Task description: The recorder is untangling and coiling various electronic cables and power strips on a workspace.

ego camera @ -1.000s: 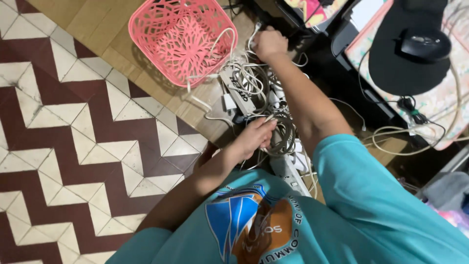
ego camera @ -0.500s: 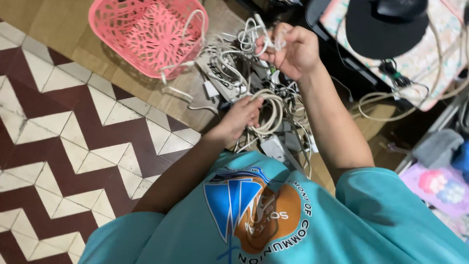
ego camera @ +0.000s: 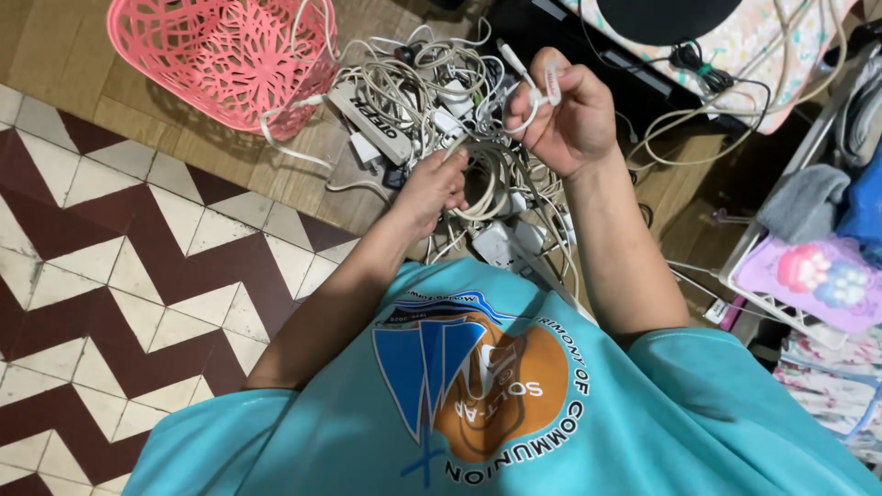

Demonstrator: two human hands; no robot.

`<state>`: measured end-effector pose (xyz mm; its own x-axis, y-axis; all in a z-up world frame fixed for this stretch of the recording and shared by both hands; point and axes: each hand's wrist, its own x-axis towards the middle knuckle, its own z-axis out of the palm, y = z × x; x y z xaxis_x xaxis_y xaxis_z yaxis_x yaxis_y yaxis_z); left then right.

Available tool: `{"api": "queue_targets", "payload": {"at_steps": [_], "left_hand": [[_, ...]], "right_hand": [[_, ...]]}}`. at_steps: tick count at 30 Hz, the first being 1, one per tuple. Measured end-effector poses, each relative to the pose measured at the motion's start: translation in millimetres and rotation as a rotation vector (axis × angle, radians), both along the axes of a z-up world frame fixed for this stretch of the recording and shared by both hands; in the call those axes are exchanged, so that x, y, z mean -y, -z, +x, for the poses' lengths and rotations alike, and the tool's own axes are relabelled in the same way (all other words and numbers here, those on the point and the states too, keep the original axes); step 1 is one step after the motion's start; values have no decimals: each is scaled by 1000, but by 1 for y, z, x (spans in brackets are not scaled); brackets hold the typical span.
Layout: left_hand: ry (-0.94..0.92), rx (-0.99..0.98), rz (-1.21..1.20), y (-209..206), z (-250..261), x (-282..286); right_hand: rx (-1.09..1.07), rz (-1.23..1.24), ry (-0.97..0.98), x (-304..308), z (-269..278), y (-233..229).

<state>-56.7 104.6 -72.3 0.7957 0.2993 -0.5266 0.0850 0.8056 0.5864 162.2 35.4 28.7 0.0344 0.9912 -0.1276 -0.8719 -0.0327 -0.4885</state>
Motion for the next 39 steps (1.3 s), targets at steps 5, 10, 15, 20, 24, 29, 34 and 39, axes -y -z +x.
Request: {"api": "queue_targets", "payload": {"at_steps": [5, 10, 15, 20, 24, 29, 34, 39], "left_hand": [[3, -17, 3, -4, -1, 1], [-2, 10, 22, -13, -1, 4], [4, 24, 52, -18, 2, 7], [-8, 27, 35, -24, 1, 13], [-14, 50, 107, -31, -1, 19], [-3, 6, 70, -24, -13, 19], [-57, 46, 75, -28, -22, 16], [-126, 15, 20, -24, -26, 14]], "right_hand": [[198, -87, 114, 12, -18, -17], [473, -244, 184, 18, -35, -32], [701, -213, 231, 31, -46, -32], [968, -197, 134, 49, -56, -24], [1362, -92, -3, 59, -78, -33], [1667, -141, -140, 66, -94, -46], [1784, 70, -138, 80, -83, -46], [1877, 58, 60, 103, -38, -56]]}}
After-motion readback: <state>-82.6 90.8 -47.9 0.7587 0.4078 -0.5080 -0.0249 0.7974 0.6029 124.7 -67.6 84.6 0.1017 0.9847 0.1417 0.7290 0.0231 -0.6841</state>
